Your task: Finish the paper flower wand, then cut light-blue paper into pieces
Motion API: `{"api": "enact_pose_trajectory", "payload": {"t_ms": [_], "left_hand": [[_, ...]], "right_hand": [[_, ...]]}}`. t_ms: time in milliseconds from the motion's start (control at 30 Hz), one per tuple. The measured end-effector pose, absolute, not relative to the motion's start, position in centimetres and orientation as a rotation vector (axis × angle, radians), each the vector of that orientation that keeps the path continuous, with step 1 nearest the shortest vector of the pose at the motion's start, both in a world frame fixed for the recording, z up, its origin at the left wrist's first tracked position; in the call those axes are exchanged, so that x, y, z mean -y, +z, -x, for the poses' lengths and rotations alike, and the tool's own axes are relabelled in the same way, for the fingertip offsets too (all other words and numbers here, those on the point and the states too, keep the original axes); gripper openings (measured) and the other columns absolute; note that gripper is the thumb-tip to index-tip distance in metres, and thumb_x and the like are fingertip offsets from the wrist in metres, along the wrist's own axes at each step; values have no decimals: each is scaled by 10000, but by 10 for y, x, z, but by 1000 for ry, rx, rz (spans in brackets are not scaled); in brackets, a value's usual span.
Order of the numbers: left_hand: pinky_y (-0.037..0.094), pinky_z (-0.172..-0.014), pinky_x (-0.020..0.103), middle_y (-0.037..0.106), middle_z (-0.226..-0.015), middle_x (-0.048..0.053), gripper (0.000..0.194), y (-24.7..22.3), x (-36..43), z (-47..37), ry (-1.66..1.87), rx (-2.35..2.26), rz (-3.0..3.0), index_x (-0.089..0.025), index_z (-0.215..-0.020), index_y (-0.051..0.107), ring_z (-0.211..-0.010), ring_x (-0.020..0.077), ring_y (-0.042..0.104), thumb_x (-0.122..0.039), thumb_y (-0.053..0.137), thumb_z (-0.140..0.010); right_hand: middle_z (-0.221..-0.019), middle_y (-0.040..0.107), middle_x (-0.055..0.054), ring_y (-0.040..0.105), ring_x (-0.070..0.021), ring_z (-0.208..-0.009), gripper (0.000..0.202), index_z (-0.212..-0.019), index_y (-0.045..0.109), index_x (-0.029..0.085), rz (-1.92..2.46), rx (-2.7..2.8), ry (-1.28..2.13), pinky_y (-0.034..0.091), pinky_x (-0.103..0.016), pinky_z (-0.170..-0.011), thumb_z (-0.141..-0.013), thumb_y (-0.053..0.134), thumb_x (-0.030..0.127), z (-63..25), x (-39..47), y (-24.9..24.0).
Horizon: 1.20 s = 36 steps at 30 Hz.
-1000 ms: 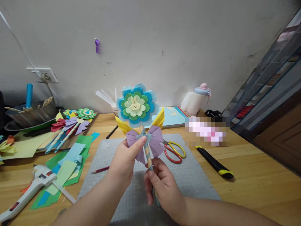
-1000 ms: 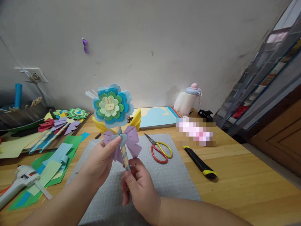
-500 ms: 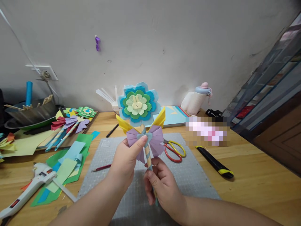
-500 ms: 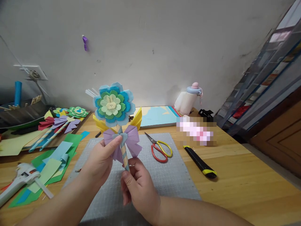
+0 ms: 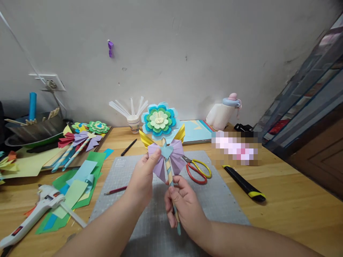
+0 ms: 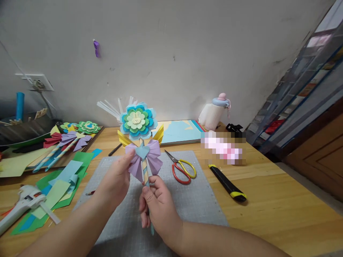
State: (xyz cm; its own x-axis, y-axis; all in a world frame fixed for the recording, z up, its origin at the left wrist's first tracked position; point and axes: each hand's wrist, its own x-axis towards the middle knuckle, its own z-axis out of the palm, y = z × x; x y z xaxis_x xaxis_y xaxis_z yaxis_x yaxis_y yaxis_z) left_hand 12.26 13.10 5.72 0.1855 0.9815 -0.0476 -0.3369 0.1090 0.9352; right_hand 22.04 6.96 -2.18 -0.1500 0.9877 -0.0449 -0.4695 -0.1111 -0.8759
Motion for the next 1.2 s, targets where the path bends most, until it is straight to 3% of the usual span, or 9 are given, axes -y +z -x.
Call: {"api": "enact_pose_trajectory", "payload": {"t_ms": [100, 300, 500, 1033, 1200], "left_hand": [[453, -686, 254, 714, -841, 53, 333, 54, -134, -122, 1129, -917, -963, -156, -920, 683, -734, 171, 622, -440, 699, -747], [458, -643, 264, 709, -804, 55, 402, 44, -138, -121, 1137, -989, -964, -124, -925, 686, -637, 149, 602, -463, 724, -712], [469, -671, 268, 723, -840, 56, 438, 41, -138, -122, 1167, -973, -950, -141, -983, 690, -734, 182, 641, -464, 740, -692], [448, -603, 247, 691, -741, 26, 394, 46, -135, -123, 1115, -937, -958, -151, -895, 679, -563, 125, 574, -518, 667, -751], [467, -635, 258, 697, -742, 41, 424, 45, -136, -122, 1147, -978, -930, -128, -920, 685, -657, 166, 627, -492, 719, -705]], "right_hand": [[-552, 552, 110, 443, -45, -271, 439, -955, 377, 225, 829, 876, 1585, 342, -127, -283, -813, 585, 584, -219, -70, -25], [-554, 548, 115, 452, -53, -271, 469, -976, 363, 234, 850, 891, 1629, 320, -126, -274, -794, 590, 602, -217, -73, -31], [-556, 546, 119, 455, -49, -277, 470, -972, 360, 233, 866, 903, 1631, 316, -121, -274, -794, 588, 603, -217, -73, -32], [-564, 551, 112, 453, -51, -274, 461, -971, 362, 235, 870, 893, 1614, 320, -128, -277, -801, 580, 604, -218, -73, -31], [-565, 548, 115, 451, -53, -275, 453, -979, 359, 235, 867, 910, 1627, 318, -132, -279, -808, 580, 591, -217, -73, -32]]}}
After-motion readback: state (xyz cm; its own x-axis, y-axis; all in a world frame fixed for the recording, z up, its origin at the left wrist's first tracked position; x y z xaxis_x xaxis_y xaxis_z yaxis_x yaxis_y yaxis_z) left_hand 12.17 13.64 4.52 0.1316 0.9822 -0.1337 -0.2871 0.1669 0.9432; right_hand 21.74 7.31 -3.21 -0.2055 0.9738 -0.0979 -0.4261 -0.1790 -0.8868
